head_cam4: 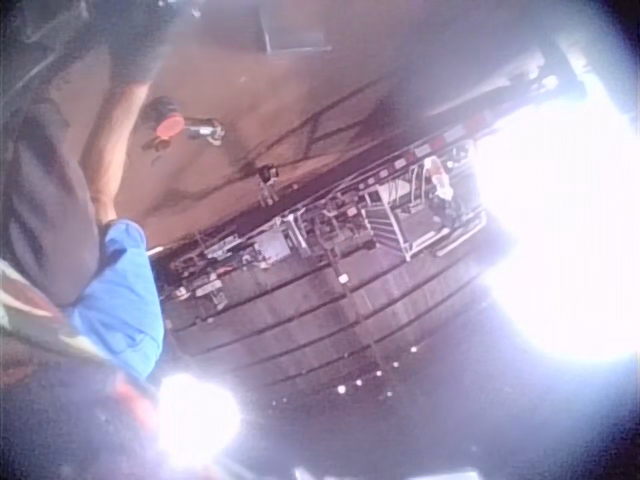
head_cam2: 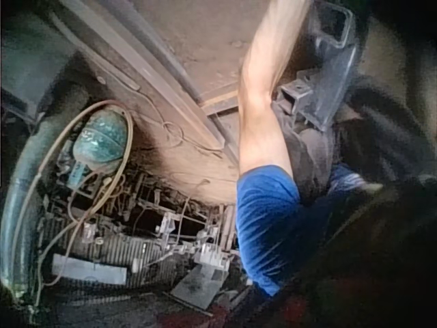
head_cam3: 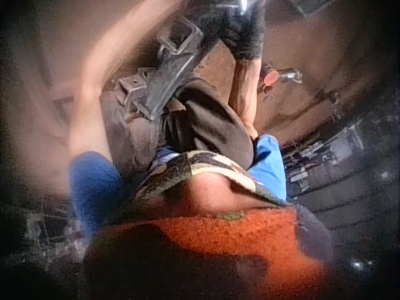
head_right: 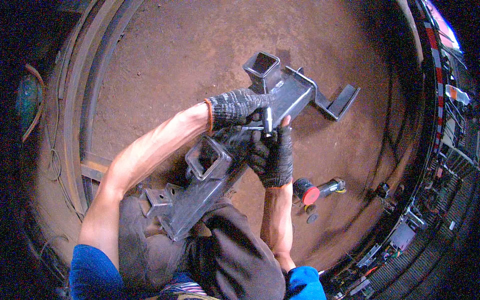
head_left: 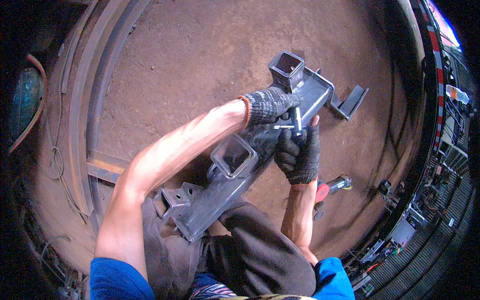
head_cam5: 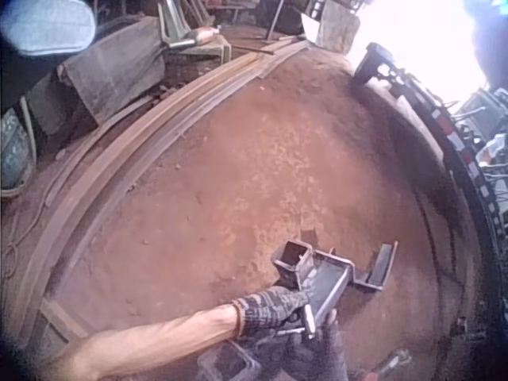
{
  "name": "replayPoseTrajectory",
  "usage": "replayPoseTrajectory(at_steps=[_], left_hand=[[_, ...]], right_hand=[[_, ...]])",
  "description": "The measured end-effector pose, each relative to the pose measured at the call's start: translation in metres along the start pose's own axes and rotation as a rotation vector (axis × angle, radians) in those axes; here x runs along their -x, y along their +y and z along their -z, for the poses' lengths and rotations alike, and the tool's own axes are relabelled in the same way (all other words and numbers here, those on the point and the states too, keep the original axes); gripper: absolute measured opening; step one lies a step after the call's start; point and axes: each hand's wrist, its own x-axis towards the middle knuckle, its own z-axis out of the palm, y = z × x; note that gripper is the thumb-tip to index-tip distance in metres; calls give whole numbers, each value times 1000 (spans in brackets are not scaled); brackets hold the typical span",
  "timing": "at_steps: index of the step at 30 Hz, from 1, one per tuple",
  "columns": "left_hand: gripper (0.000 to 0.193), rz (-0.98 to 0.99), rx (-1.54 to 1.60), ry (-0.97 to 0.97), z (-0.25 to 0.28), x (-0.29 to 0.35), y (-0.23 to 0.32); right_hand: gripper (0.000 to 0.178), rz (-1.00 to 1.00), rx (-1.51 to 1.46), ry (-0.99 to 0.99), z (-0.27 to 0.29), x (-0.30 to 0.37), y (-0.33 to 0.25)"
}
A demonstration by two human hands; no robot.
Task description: The person sits on the workshop floor and assembles a metal frame by hand, inserting bolts and tightening them with a wrench. The person repeatedly repositions the frame and uses both hands to align and secure the components.
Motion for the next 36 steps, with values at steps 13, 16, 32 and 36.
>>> replayPoseTrajectory(at_steps=[13,16,32,36], left_hand=[[39,-100,-315,-45,8,-13,-13],[41,-166,-351,-37,8,-10,-10],[41,-126,-171,31,-7,-11,-16],[42,-70,-49,-74,1,-12,-24]], right_hand=[[15,1338,3124,84,-1,4,-27],[6,1399,3098,4,0,2,-30],[33,779,1388,234,13,-13,3],[26,1210,2331,470,-2,0,11]])
